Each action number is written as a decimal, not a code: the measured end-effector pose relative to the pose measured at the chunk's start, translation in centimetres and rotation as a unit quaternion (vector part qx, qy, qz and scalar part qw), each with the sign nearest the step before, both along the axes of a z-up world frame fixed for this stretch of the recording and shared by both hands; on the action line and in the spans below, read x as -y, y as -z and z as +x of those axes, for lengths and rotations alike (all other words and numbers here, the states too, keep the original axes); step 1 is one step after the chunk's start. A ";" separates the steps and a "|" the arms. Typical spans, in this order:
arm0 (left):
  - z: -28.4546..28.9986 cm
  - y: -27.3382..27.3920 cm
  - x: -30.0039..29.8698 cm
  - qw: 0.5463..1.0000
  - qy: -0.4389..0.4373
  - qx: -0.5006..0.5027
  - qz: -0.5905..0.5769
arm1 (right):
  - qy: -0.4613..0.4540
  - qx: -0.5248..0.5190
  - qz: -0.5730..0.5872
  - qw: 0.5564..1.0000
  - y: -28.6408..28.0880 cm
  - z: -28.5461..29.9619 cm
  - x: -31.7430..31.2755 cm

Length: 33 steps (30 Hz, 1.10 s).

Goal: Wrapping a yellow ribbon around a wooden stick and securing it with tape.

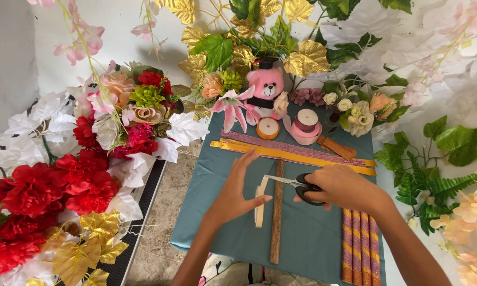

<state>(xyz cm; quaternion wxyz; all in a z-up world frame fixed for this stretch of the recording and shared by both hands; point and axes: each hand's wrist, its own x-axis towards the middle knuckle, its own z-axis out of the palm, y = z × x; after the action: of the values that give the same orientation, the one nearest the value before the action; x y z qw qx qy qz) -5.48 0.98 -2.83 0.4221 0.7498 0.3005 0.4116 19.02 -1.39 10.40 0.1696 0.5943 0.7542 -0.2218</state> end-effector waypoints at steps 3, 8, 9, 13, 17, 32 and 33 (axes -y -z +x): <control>0.2 1.0 2.4 0.994 -0.053 -0.047 -0.080 | -0.016 0.011 -0.002 1.000 2.3 0.7 0.0; 1.3 3.8 4.2 0.990 -0.089 -0.084 -0.064 | 0.019 0.000 0.005 1.000 4.2 -0.4 0.9; 1.4 3.8 4.5 0.991 -0.101 -0.064 -0.051 | 0.014 -0.006 0.027 1.000 4.7 -0.4 1.0; 1.4 3.0 3.8 0.989 -0.105 -0.048 -0.089 | 0.001 -0.019 0.034 0.999 6.7 -1.0 1.0; 0.2 3.3 3.7 0.991 -0.100 -0.047 -0.071 | 0.035 0.058 0.213 0.975 12.4 0.0 0.3; -6.5 9.7 1.0 0.952 -0.270 0.003 -0.144 | -0.185 0.016 0.437 0.880 21.3 -6.1 -2.3; -6.9 10.5 0.6 0.948 -0.279 -0.021 -0.150 | -0.203 0.040 0.490 0.847 21.8 -6.4 -2.7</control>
<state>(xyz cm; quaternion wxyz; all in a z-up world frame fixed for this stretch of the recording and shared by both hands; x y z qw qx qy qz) -12.35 0.35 -13.33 0.3922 0.5724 0.5644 0.4472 12.61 1.28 -11.44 -0.0724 0.4419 0.8615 0.2395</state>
